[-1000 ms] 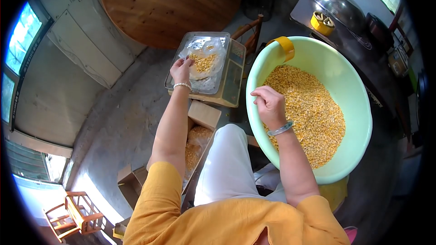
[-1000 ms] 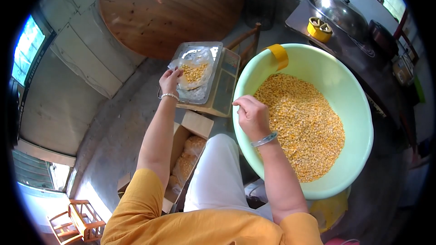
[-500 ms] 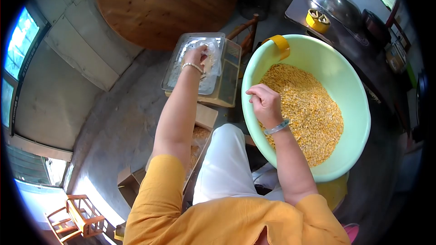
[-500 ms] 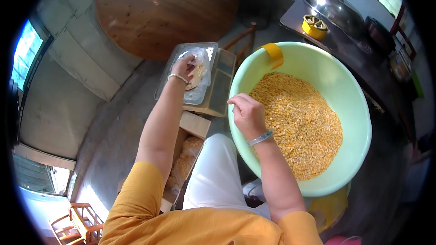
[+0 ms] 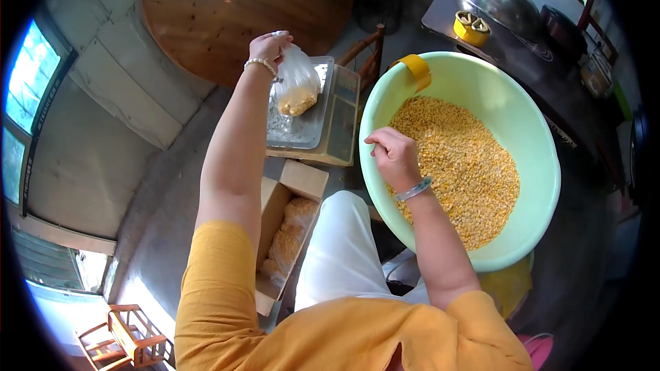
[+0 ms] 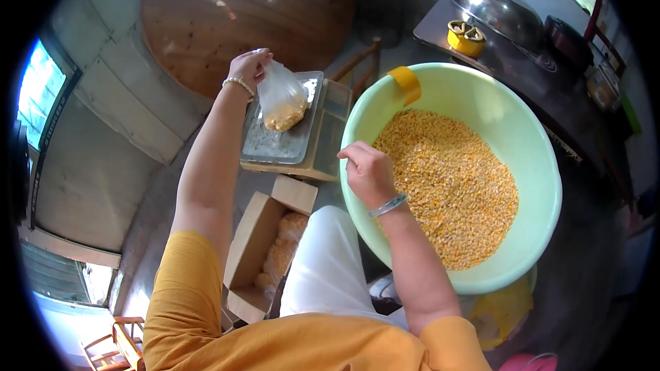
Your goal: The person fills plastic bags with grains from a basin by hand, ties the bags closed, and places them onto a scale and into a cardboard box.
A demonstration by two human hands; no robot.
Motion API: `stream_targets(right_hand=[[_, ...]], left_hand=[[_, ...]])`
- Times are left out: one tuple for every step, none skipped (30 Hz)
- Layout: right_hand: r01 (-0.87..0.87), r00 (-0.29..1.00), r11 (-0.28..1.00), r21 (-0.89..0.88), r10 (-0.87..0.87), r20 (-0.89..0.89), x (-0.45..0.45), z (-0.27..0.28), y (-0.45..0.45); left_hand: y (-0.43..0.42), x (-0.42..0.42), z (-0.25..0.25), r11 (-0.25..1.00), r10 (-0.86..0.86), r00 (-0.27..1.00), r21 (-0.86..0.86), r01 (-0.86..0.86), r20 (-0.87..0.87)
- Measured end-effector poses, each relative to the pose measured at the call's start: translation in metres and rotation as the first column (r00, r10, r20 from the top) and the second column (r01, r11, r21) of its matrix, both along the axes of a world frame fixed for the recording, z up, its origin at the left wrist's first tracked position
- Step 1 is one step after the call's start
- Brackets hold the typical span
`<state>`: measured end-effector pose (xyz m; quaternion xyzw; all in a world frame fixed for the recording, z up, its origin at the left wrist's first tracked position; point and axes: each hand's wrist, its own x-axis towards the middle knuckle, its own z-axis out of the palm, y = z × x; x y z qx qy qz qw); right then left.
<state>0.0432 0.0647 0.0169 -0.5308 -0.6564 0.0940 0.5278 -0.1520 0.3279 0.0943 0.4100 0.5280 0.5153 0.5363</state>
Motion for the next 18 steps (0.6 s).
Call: stream_targets(right_hand=[[0.001,1.000,1.000,0.001,-0.001,-0.005,0.000,0.001,0.000],[-0.001,1.000,1.000,0.002,0.001,-0.006,0.001,0.001,-0.001],[-0.010,1.000,1.000,0.022,0.009,0.013,0.002,0.000,-0.002],[-0.019,0.999,0.999,0.042,0.018,0.030,0.002,-0.001,-0.001],[-0.027,0.999,0.998,0.062,0.024,0.045,0.003,-0.002,0.001],[-0.024,0.999,0.998,0.052,0.022,0.042,0.003,-0.001,0.002],[-0.021,0.999,0.999,0.035,0.020,0.035,0.001,-0.001,0.000],[-0.020,0.999,1.000,0.023,0.019,0.034,0.001,0.000,0.000],[-0.026,0.999,0.999,0.020,0.025,0.049,-0.001,0.001,0.000],[-0.032,0.998,0.999,0.014,0.031,0.062,-0.002,0.001,-0.001],[-0.037,0.996,0.999,0.009,0.036,0.076,-0.004,0.000,-0.001],[-0.041,0.995,0.999,0.022,0.038,0.093,-0.006,-0.003,-0.004],[-0.045,0.993,0.998,0.039,0.041,0.114,-0.006,-0.006,-0.004],[-0.049,0.990,0.997,0.066,0.040,0.137,-0.004,-0.005,-0.001],[-0.043,0.991,0.998,0.052,0.036,0.130,-0.003,-0.003,0.000],[-0.034,0.992,0.999,0.038,0.029,0.120,-0.002,-0.002,-0.001],[-0.023,0.994,0.999,0.022,0.020,0.107,-0.002,-0.002,-0.002],[-0.018,0.995,1.000,0.018,0.017,0.101,-0.002,-0.003,-0.004]], left_hand=[[-0.006,0.000,-0.004,0.998,0.048,0.999,0.029,-0.048,-0.006],[-0.011,0.001,-0.007,0.994,0.098,0.995,0.058,-0.097,-0.007],[-0.004,-0.010,-0.017,0.994,0.109,0.994,-0.020,-0.109,-0.015],[0.000,-0.016,-0.019,0.990,0.125,0.991,-0.065,-0.121,0.056],[0.004,-0.022,-0.024,0.997,0.071,0.988,0.016,-0.073,0.136],[-0.002,-0.024,-0.025,0.994,0.008,0.978,0.101,-0.030,0.210],[-0.004,-0.027,-0.034,0.990,0.130,0.987,0.046,-0.134,0.091],[0.000,-0.029,-0.046,0.969,0.245,0.969,0.009,-0.245,-0.029],[-0.001,-0.030,-0.044,0.957,0.241,0.970,-0.177,-0.231,0.033],[-0.001,-0.023,-0.045,0.967,0.243,0.954,-0.126,-0.222,0.178],[-0.001,-0.017,-0.047,0.992,0.127,0.973,-0.046,-0.121,0.191],[-0.013,-0.013,-0.042,0.999,0.012,0.981,0.029,-0.018,0.194],[0.000,-0.016,-0.057,0.997,0.064,0.995,-0.057,-0.059,0.082],[0.010,-0.014,-0.067,0.969,0.211,0.946,-0.182,-0.169,0.245],[0.001,-0.010,-0.058,0.982,0.142,0.929,-0.169,-0.088,0.343],[-0.009,-0.004,-0.047,0.989,0.071,0.898,-0.149,-0.006,0.433],[-0.010,0.001,-0.042,0.991,0.038,0.929,-0.132,0.012,0.369],[-0.013,0.004,-0.042,0.992,0.009,0.953,-0.124,0.030,0.304]])
